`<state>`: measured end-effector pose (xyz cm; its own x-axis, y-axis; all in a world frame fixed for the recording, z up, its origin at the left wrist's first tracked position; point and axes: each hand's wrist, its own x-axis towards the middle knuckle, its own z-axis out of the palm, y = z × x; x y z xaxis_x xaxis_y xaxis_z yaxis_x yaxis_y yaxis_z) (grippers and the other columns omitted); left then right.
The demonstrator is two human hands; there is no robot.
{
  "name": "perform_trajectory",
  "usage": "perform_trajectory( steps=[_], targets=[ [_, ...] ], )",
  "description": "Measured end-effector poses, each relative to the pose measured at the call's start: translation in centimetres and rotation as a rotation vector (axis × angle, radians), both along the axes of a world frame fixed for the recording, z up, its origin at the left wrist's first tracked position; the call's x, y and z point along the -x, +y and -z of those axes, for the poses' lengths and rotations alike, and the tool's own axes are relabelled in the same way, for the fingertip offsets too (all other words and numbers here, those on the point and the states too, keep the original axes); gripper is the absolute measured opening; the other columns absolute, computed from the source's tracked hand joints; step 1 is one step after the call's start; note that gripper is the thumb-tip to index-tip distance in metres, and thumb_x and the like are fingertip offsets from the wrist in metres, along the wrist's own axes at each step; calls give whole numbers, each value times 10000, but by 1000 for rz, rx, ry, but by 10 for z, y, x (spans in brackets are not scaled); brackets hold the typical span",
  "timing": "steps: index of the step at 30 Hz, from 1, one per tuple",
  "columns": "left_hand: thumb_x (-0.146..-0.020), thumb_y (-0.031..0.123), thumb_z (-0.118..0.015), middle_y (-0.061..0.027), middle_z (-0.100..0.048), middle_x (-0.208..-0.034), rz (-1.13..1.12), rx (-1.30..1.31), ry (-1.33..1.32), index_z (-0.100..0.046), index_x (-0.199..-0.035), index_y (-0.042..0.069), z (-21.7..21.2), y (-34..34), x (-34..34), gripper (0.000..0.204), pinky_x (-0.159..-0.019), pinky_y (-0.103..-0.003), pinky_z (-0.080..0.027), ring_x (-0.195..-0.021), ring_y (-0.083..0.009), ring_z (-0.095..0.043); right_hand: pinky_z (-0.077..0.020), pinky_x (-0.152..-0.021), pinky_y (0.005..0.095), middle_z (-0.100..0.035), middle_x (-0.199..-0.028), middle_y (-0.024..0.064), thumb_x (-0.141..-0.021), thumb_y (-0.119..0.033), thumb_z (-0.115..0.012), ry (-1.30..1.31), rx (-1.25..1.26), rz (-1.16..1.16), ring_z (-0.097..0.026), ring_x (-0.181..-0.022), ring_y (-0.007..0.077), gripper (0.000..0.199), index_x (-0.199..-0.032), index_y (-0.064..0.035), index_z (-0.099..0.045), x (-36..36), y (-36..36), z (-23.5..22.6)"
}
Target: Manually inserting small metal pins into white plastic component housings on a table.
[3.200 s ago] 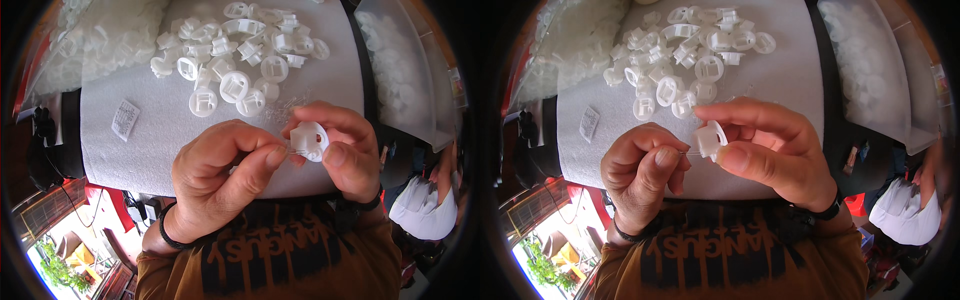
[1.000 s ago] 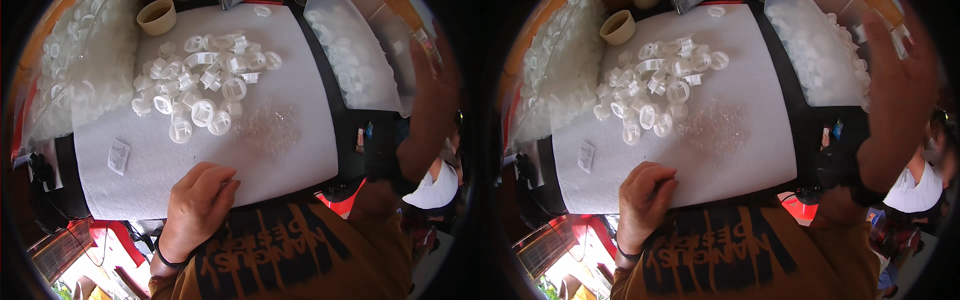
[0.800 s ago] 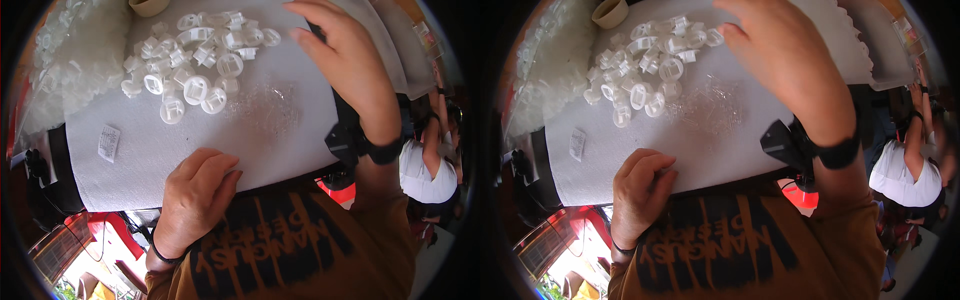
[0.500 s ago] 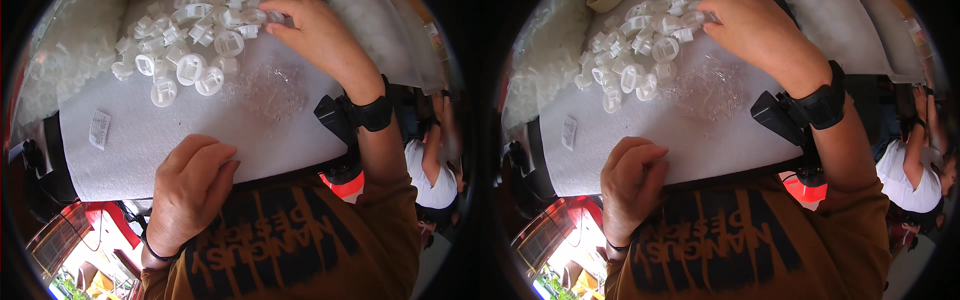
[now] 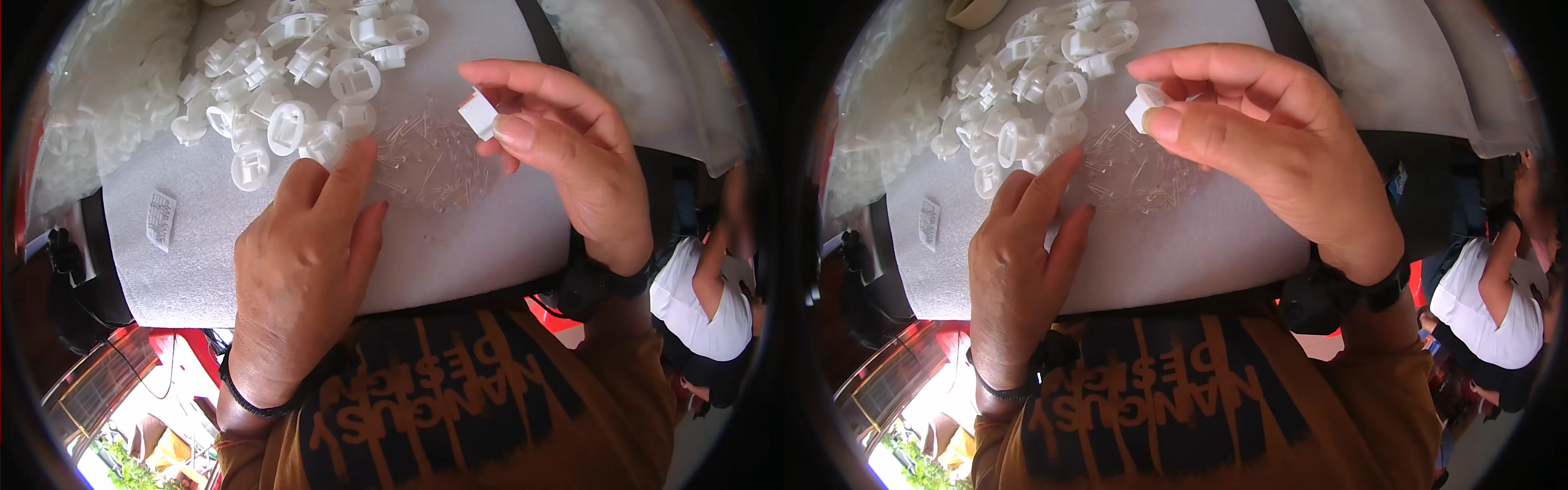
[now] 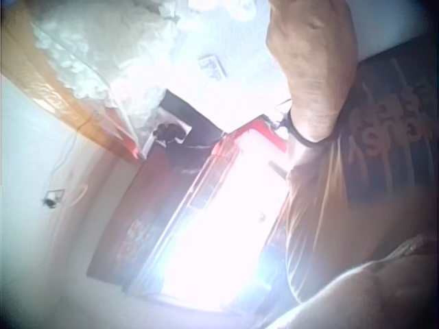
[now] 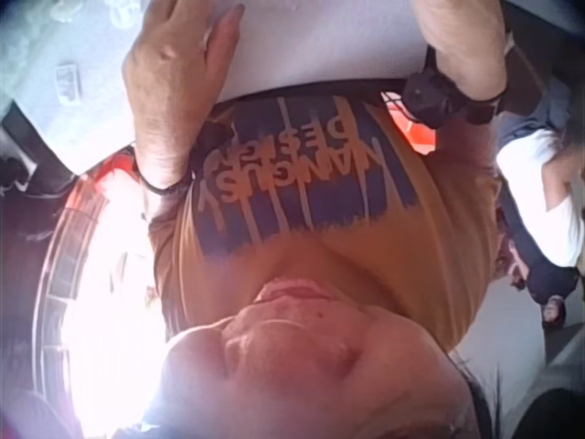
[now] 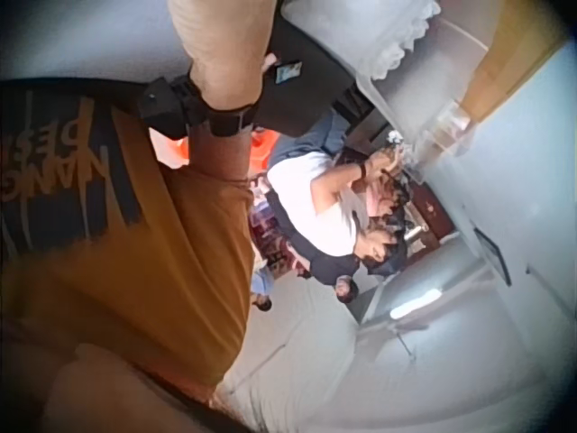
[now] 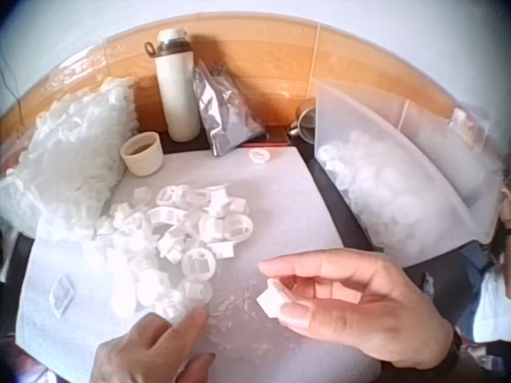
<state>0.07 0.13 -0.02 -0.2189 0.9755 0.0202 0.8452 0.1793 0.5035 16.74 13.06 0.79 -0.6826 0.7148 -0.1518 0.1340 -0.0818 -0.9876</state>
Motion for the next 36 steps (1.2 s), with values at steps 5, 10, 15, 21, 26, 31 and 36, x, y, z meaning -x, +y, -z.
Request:
perform_trajectory(
  steps=[5, 10, 15, 21, 26, 31, 36],
  targets=[
    [-721, 38, -661, -91, -534, -828, 42, -27, -14, -600, -1050, 48, 6, -12, 5, 335, -553, -324, -472, -644, -233, -579, -410, -678, 244, -595, -934, 50, -830, -189, -532, 73, 119, 8, -546, -762, 114, 389, -1175, -11, -548, 1, 12, 16],
    [-691, -35, -663, -113, -560, -875, 50, -77, -69, -620, -984, 8, 3, -23, 5, 299, -563, -290, -475, -667, -224, -589, -409, -673, 251, -596, -930, 58, -828, -200, -497, 54, 161, 34, -539, -746, 120, 420, -1194, 5, -523, 0, 11, 10],
    [-704, -46, -653, -131, -562, -859, -90, -100, -134, -621, -946, -8, 8, -15, 4, 247, -560, -301, -469, -676, -248, -590, -414, -655, 261, -603, -968, 80, -819, -246, -499, 24, 176, -19, -533, -737, 133, 450, -1192, 5, -514, 1, 8, 7],
    [-702, -35, -658, -112, -545, -802, -87, -90, -104, -612, -860, 11, 12, -13, 2, 171, -555, -306, -457, -657, -250, -576, -421, -642, 265, -602, -959, 92, -826, -308, -472, 47, 145, -24, -539, -727, 134, 485, -1190, 10, -503, -9, 13, 13],
    [-706, -24, -659, -101, -546, -799, -117, -127, -104, -613, -846, 28, 11, -11, -3, 156, -550, -306, -458, -637, -246, -575, -422, -625, 264, -604, -947, 103, -833, -332, -450, 77, 186, -82, -548, -708, 137, 501, -1195, 12, -489, -7, 10, 9],
    [-710, -13, -638, -90, -543, -812, -50, -95, -40, -595, -910, 43, 12, -3, 0, 212, -541, -328, -467, -642, -262, -581, -422, -600, 257, -602, -935, 112, -845, -354, -435, 79, 174, -105, -556, -691, 139, 498, -1178, 12, -495, -4, 9, 10],
    [-687, -24, -604, -92, -526, -810, 91, -121, 96, -584, -962, 30, 11, 0, 11, 281, -525, -339, -467, -621, -264, -572, -422, -590, 255, -602, -924, 113, -864, -368, -416, 150, 108, -100, -556, -683, 142, 493, -1163, 15, -500, -2, 14, 10]
  ],
)
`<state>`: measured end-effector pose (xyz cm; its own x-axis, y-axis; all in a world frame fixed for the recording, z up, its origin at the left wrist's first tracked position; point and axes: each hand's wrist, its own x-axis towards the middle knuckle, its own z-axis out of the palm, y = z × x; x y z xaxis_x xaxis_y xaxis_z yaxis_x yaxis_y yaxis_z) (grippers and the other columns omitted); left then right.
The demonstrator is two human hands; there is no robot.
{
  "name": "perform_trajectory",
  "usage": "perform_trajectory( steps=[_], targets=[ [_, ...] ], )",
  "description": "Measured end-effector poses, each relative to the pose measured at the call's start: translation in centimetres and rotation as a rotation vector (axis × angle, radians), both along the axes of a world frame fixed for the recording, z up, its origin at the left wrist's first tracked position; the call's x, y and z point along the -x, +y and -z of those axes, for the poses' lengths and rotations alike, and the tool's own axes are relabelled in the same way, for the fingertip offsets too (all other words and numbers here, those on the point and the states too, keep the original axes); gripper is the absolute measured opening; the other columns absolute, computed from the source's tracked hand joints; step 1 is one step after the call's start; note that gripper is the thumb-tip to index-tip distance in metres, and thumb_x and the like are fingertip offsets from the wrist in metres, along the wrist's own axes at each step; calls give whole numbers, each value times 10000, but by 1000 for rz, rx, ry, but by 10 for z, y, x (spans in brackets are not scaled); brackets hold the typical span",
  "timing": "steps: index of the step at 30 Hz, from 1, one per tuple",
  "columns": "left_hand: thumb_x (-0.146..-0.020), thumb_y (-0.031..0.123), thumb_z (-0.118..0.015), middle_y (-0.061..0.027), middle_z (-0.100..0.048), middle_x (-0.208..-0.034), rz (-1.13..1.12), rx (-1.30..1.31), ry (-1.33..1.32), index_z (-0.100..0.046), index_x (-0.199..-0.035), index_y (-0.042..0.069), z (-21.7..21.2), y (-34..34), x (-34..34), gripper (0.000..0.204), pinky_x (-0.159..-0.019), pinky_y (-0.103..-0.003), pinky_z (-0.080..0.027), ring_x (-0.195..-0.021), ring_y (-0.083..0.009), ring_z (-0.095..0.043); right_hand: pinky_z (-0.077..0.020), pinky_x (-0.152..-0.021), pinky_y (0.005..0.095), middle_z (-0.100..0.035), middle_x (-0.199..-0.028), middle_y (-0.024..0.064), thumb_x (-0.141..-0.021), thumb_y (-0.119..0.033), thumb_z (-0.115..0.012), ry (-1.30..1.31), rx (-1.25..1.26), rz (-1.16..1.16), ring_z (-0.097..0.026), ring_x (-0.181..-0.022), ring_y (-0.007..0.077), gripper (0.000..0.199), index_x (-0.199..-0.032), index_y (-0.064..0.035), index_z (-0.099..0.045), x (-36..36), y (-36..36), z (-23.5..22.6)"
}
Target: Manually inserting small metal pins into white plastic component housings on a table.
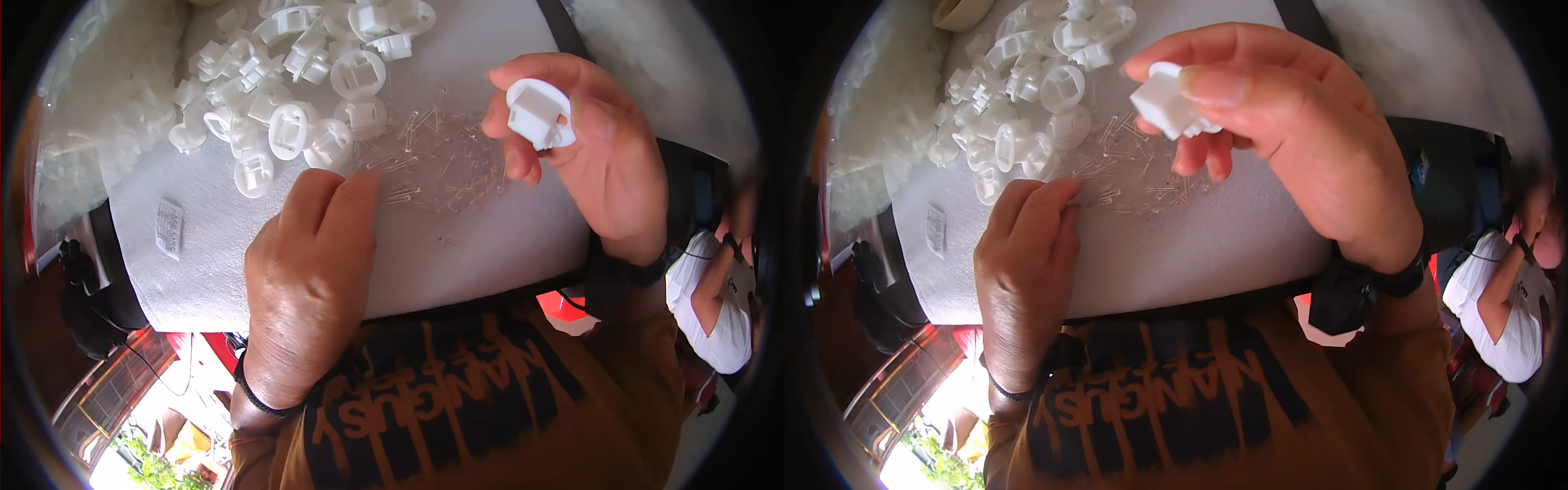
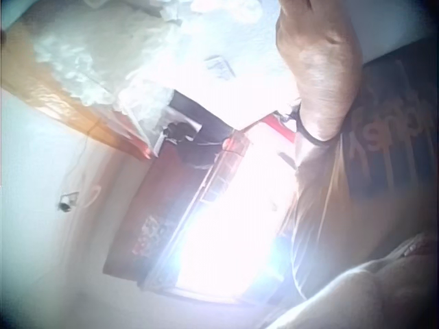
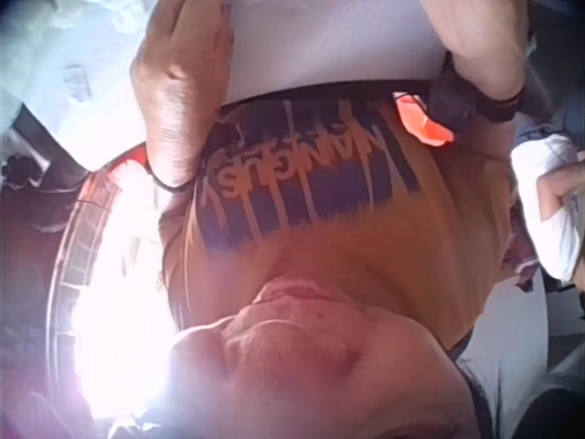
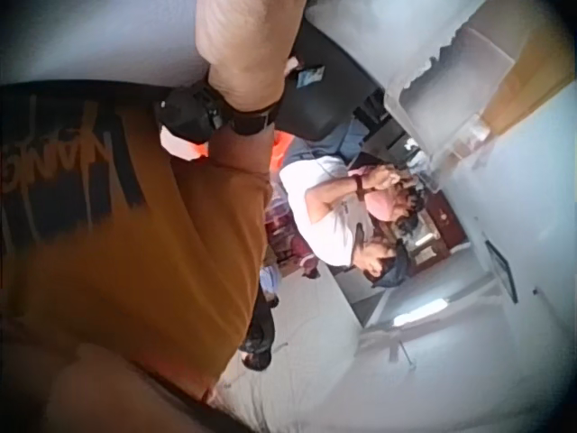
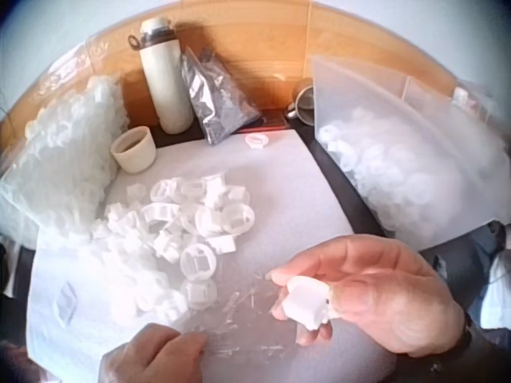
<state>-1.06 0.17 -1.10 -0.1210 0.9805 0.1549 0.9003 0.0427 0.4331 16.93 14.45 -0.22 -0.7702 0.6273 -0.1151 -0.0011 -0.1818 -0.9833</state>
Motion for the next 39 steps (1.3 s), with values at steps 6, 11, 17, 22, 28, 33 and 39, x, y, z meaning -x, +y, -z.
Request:
perform_trajectory(
  steps=[6, 11, 17, 22, 28, 33, 39],
  targets=[
    [-692, -67, -577, -102, -517, -787, 118, 27, -109, -583, -1038, 0, -10, -8, 9, 353, -520, -341, -460, -606, -262, -561, -428, -549, 259, -613, -891, 124, -844, -368, -454, 55, -15, 97, -555, -636, 147, 474, -1129, 3, -531, -12, 10, 3],
    [-728, -83, -576, -115, -541, -781, 122, 208, -389, -609, -973, 6, -28, -17, 19, 263, -535, -293, -453, -615, -233, -566, -436, -594, 245, -642, -948, 120, -866, -245, -505, 173, 37, 6, -579, -653, 132, 345, -1111, -11, -570, -17, 20, 5],
    [-751, -93, -574, -59, -557, -797, -6, 240, -652, -595, -889, 6, -31, -15, 20, 172, -550, -223, -428, -638, -117, -546, -442, -593, 245, -641, -947, 126, -849, -216, -520, 235, 144, -29, -582, -651, 131, 338, -1109, -8, -571, -15, 21, 0],
    [-772, -123, -577, -51, -566, -830, -102, 154, -1038, -583, -902, -10, -24, -21, 11, 173, -643, -200, -434, -732, -83, -538, -477, -521, 283, -609, -949, 219, -817, -212, -512, 296, 167, -76, -588, -601, 178, 392, -1140, 11, -518, -13, 12, 2],
    [-807, -93, -575, -90, -614, -878, -76, -27, -1368, -560, -960, -16, -31, -15, -8, 171, -573, -162, -416, -638, -43, -524, -514, -569, 316, -554, -1096, 273, -794, -175, -544, 432, 223, -190, -639, -708, 239, 430, -1173, 16, -471, -11, 3, 3],
    [-817, -61, -592, -101, -625, -892, 9, -104, -1492, -551, -982, -19, -39, -3, -23, 176, -562, -161, -420, -641, -49, -529, -511, -562, 313, -557, -1077, 272, -800, -192, -535, 415, 281, -122, -634, -692, 239, 434, -1179, 10, -470, -13, -4, -2],
    [-817, -30, -613, -65, -597, -881, 81, -192, -1332, -587, -968, -32, -33, 11, -28, 154, -721, -201, -427, -788, -87, -543, -503, -541, 306, -569, -1033, 264, -831, -240, -513, 347, 257, -124, -623, -653, 233, 448, -1203, 6, -462, -15, -4, -9]
  ],
)
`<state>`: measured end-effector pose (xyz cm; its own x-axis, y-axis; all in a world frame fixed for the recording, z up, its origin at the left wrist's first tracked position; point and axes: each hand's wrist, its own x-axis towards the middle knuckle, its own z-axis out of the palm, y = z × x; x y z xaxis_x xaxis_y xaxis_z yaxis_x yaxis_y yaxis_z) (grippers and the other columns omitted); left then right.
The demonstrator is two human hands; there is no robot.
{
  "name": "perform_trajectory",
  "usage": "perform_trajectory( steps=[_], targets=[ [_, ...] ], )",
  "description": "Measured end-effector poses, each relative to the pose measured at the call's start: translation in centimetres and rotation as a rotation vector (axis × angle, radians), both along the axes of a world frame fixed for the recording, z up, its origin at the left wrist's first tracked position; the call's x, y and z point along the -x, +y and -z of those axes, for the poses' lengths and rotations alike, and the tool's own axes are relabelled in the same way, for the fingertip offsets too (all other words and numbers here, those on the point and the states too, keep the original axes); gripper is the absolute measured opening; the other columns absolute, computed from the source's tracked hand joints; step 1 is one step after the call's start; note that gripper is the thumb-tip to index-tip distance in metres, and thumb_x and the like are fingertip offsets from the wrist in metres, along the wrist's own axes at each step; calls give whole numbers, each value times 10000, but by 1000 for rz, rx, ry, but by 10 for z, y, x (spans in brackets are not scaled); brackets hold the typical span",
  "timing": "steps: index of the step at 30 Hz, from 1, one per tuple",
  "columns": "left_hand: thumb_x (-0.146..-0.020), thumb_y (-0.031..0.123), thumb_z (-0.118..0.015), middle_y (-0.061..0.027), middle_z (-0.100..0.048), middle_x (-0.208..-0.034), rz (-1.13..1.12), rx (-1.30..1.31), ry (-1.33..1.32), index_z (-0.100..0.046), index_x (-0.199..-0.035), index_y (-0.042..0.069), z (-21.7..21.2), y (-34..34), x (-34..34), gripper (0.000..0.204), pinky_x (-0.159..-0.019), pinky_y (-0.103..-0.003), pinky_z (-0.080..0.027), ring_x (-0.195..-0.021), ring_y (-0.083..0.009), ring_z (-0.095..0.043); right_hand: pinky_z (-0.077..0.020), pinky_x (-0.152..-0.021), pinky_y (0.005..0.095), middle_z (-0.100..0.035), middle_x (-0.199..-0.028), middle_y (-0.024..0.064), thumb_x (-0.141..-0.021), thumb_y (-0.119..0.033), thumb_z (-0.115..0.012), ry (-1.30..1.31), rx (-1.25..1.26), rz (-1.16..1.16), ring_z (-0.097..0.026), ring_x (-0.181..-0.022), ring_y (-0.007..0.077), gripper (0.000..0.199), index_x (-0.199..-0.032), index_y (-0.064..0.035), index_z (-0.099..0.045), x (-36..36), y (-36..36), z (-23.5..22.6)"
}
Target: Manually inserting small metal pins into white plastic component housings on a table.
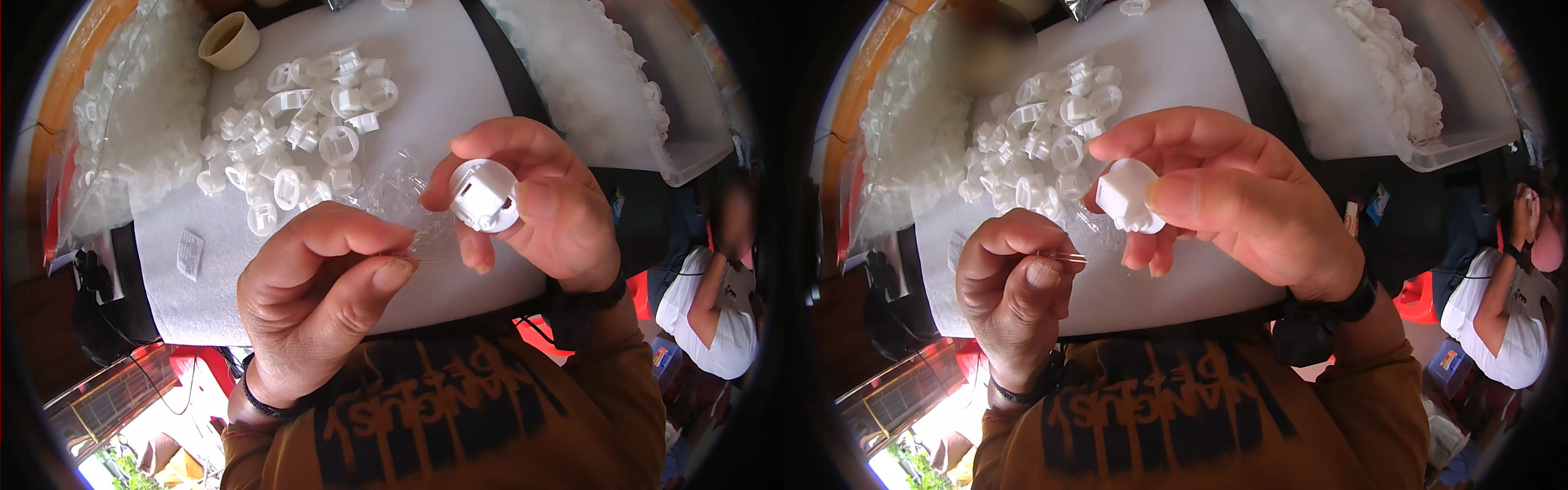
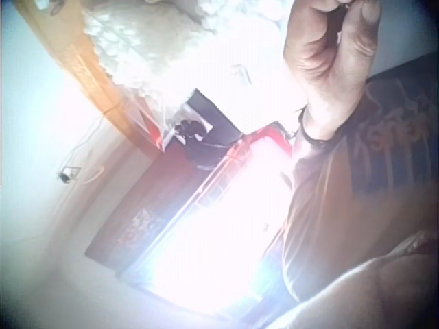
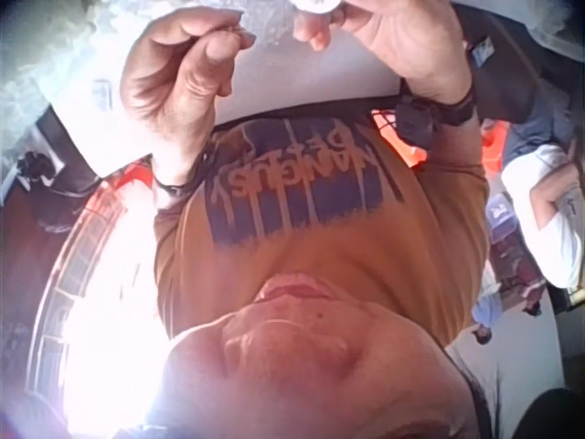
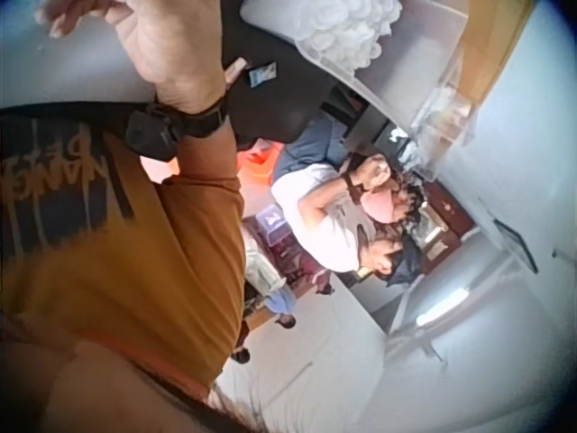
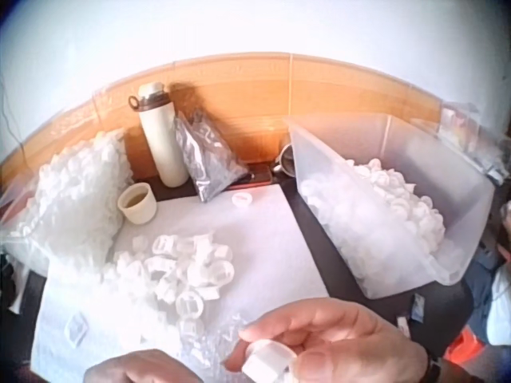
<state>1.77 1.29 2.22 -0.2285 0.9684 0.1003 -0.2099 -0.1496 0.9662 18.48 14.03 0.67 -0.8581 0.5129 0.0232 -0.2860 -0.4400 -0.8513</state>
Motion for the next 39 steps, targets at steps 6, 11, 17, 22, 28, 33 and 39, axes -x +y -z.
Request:
perform_trajectory(
  steps=[6, 11, 17, 22, 28, 33, 39],
  targets=[
    [-818, -11, -626, -39, -587, -865, 26, 45, -11, -593, -953, -28, 3, 1, 1, 141, -725, -188, -408, -784, -66, -522, -505, -559, 301, -570, -1036, 254, -837, -237, -541, -52, 27, -25, -619, -655, 222, 450, -1210, 3, -465, 1, -3, 4],
    [-819, -5, -629, -31, -589, -860, 13, 43, 1, -593, -958, -25, 4, 0, 2, 145, -731, -187, -407, -789, -62, -524, -504, -584, 297, -572, -1053, 238, -812, -226, -598, -25, 3, -57, -622, -683, 206, 475, -1208, 4, -471, 2, -6, 6],
    [-856, 193, -606, -81, -572, -721, -116, 5, 128, -565, -881, -12, 8, 5, -5, 211, -416, -165, -334, -473, -44, -435, -503, -592, 290, -581, -1050, 207, -780, -246, -650, -74, 1, 8, -614, -676, 186, 518, -1199, 9, -481, 5, -11, 2],
    [-856, 197, -608, -78, -569, -729, -114, -3, 138, -566, -867, -5, 11, 5, -6, 206, -422, -165, -338, -488, -47, -445, -503, -568, 291, -590, -1023, 197, -775, -240, -647, -104, 60, -41, -609, -655, 192, 512, -1191, 11, -486, 1, -9, 0],
    [-824, 8, -626, -65, -598, -892, 15, 2, 81, -589, -947, -24, 11, 4, 0, 132, -725, -206, -417, -782, -92, -544, -500, -555, 289, -602, -953, 170, -783, -293, -630, -142, 66, -59, -607, -645, 192, 516, -1169, 23, -500, 2, -7, -2],
    [-836, 153, -628, -91, -576, -787, -90, -114, 89, -559, -911, -1, 14, 8, -8, 184, -443, -163, -350, -507, -41, -432, -498, -545, 287, -611, -907, 150, -778, -308, -627, -183, 62, -68, -605, -637, 185, 531, -1142, 59, -505, 4, -8, -4],
    [-826, 104, -631, -105, -572, -805, -45, -151, 81, -558, -914, -11, 16, 9, -4, 162, -478, -170, -369, -551, -59, -466, -500, -530, 287, -616, -910, 152, -767, -330, -642, -184, 81, -56, -607, -630, 190, 568, -1131, 82, -500, 4, -8, 0]
  ],
)
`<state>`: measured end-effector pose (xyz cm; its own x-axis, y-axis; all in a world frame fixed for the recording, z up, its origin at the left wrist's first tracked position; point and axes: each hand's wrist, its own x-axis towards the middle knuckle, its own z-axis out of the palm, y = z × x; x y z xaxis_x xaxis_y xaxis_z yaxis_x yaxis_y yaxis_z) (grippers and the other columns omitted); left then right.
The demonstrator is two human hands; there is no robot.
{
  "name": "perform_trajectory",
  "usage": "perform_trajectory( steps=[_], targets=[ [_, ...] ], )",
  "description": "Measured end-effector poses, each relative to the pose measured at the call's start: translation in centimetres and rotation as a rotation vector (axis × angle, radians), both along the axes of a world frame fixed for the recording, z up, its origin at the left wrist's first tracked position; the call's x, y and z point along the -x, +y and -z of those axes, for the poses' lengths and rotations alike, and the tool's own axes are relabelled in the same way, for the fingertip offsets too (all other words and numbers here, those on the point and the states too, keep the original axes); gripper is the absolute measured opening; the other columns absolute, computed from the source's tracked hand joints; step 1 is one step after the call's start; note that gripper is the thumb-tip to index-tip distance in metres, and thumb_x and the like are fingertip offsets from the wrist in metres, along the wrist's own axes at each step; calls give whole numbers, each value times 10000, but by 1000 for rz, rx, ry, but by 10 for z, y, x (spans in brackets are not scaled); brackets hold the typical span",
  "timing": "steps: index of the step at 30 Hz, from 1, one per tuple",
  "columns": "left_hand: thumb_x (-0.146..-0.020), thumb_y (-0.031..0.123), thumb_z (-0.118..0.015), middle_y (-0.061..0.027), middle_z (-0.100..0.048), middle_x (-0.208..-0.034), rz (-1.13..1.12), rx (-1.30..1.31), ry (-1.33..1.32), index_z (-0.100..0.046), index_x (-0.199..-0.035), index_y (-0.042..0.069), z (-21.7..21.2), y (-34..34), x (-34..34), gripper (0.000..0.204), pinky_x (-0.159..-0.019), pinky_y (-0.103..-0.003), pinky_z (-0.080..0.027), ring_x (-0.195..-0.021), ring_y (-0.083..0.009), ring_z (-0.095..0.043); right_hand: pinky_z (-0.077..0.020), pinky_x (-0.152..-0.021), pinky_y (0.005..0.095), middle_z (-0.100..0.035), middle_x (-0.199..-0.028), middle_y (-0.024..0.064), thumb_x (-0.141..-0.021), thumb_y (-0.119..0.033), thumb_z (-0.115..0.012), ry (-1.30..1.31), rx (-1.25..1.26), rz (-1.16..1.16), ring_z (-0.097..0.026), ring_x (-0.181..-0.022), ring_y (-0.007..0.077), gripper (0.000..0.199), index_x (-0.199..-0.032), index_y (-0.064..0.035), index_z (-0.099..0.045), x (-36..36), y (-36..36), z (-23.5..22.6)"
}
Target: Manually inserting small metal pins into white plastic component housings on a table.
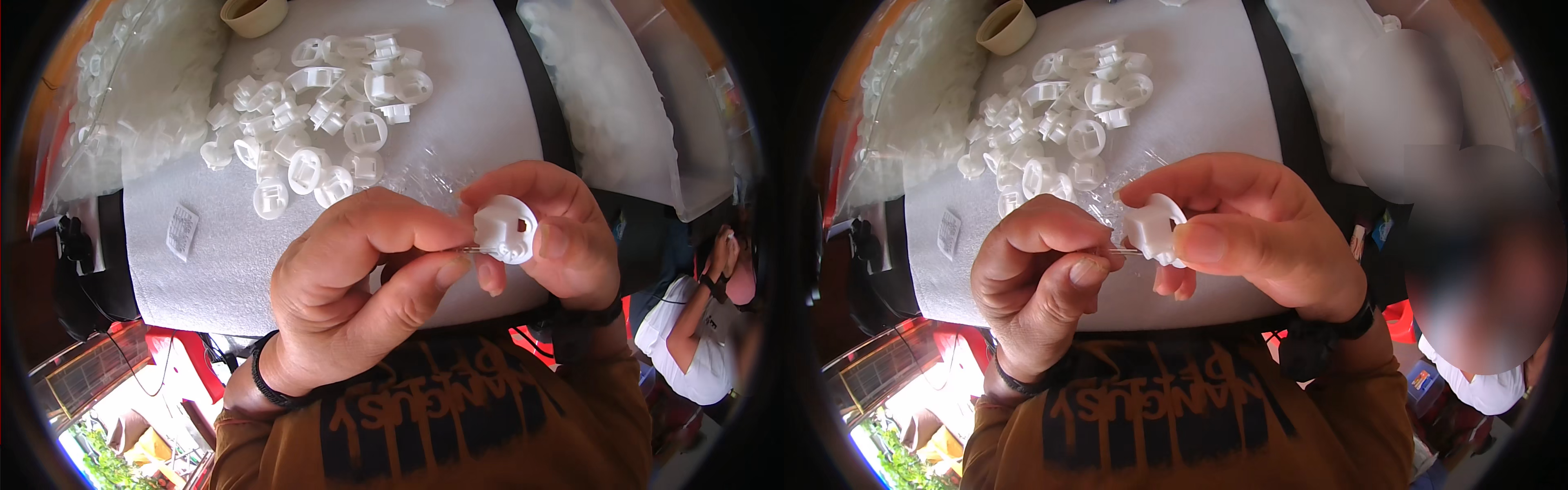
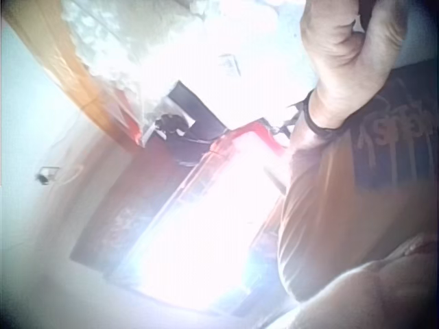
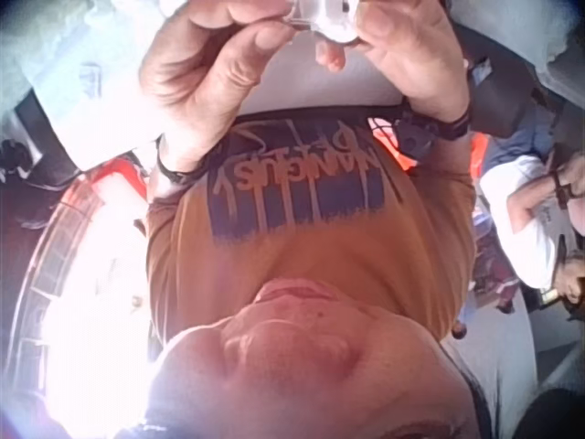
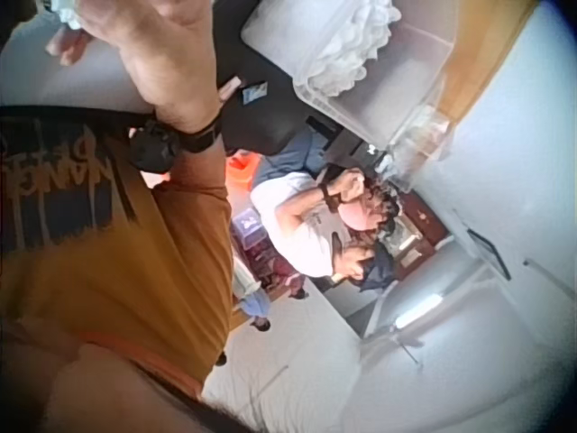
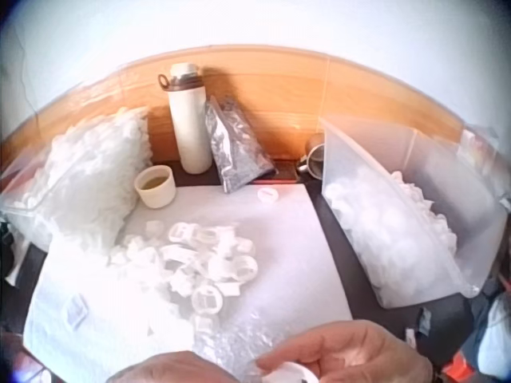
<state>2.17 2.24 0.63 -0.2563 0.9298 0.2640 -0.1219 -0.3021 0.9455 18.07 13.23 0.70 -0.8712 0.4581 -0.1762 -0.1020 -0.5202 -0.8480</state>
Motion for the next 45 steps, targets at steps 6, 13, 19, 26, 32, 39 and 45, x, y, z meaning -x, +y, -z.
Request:
perform_trajectory(
  steps=[6, 13, 19, 26, 32, 39, 45],
  targets=[
    [-818, 81, -638, -100, -561, -815, -6, 73, 55, -564, -912, -14, -5, -4, 3, 152, -480, -179, -379, -579, -73, -497, -509, -538, 287, -616, -926, 162, -768, -333, -649, -1, 10, -5, -615, -635, 197, 574, -1124, 92, -496, 0, 0, 2],
    [-814, 67, -640, -99, -560, -822, 14, 60, 81, -564, -913, -13, -4, -1, 4, 148, -481, -182, -376, -574, -70, -489, -520, -551, 292, -617, -939, 174, -769, -336, -664, -22, 20, -13, -625, -650, 203, 584, -1122, 98, -495, -1, 1, 1],
    [-815, 70, -640, -89, -554, -801, 18, 9, 172, -563, -910, -6, -2, 0, 4, 144, -485, -188, -372, -560, -67, -480, -519, -555, 284, -617, -920, 172, -771, -341, -664, -34, 16, -2, -622, -651, 197, 585, -1118, 99, -497, -1, 0, 1],
    [-815, 84, -644, -82, -551, -773, -13, 32, 158, -567, -893, 1, -3, -2, 2, 138, -459, -180, -365, -529, -65, -471, -518, -558, 279, -616, -909, 166, -774, -335, -659, -28, 19, 1, -620, -653, 192, 573, -1114, 99, -502, -1, -1, -1],
    [-815, 82, -643, -81, -550, -775, -6, 30, 168, -567, -894, 2, -3, -2, 2, 135, -460, -178, -367, -531, -64, -471, -515, -556, 278, -616, -907, 166, -772, -328, -657, -41, 12, 2, -618, -649, 192, 562, -1103, 101, -509, -1, -1, -1],
    [-812, 67, -642, -85, -553, -792, 2, 13, 181, -566, -896, 6, 0, -1, 3, 129, -474, -184, -374, -556, -71, -480, -494, -566, 281, -609, -902, 162, -783, -324, -648, -47, -24, 4, -602, -647, 187, 546, -1109, 92, -507, 0, -1, -2],
    [-820, 52, -624, -87, -557, -798, 0, 72, 205, -557, -903, 7, -3, -3, 3, 116, -482, -185, -378, -558, -72, -481, -468, -624, 289, -595, -907, 168, -801, -319, -639, 24, -165, 81, -583, -700, 191, 545, -1153, 67, -484, 2, -7, 0]
  ],
)
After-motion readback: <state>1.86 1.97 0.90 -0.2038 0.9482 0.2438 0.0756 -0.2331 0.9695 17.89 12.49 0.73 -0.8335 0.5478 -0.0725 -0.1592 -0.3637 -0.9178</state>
